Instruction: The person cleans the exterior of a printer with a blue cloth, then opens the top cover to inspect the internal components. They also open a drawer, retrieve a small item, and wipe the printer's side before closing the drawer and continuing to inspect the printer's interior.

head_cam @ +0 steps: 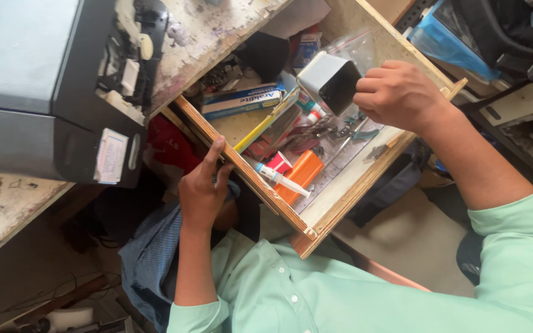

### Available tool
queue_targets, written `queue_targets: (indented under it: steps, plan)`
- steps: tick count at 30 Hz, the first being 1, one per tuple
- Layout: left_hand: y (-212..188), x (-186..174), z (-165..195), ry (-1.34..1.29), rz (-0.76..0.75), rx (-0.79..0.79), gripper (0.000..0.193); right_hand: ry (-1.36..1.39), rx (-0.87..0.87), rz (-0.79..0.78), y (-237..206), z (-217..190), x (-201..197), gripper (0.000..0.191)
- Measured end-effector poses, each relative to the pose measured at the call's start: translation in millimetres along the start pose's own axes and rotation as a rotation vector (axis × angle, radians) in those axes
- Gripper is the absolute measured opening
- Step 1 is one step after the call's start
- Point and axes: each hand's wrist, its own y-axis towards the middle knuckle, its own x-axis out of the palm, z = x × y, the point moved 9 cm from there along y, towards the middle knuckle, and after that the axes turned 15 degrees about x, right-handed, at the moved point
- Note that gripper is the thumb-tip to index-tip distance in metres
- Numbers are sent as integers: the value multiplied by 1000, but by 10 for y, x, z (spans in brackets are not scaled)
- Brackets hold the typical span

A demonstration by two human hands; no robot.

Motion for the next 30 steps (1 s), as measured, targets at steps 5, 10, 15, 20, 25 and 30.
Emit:
queue_targets:
  steps: [5,10,15,20,25,30]
  plan:
    - [-50,50,-42,10,-28,-51,64,-70,-3,-38,-37,-56,73,16]
    - [-38,47,-16,7,-5,-12,65,-50,20,-63,-31,-72,151,10]
    - [-76,88,-60,17,-40,-53,64,-44,49,-67,-50,-54,180,13]
    - [-85,97,-53,12,-29,-43,64,-85,26,-91,-85,-72,211,8]
    - [-67,87,-36,22,-36,-39,64,-20,16,-61,-70,-110,227,18]
    - [-65,89,-43,21,-44,-48,64,7,50,-102,-52,-122,332,20]
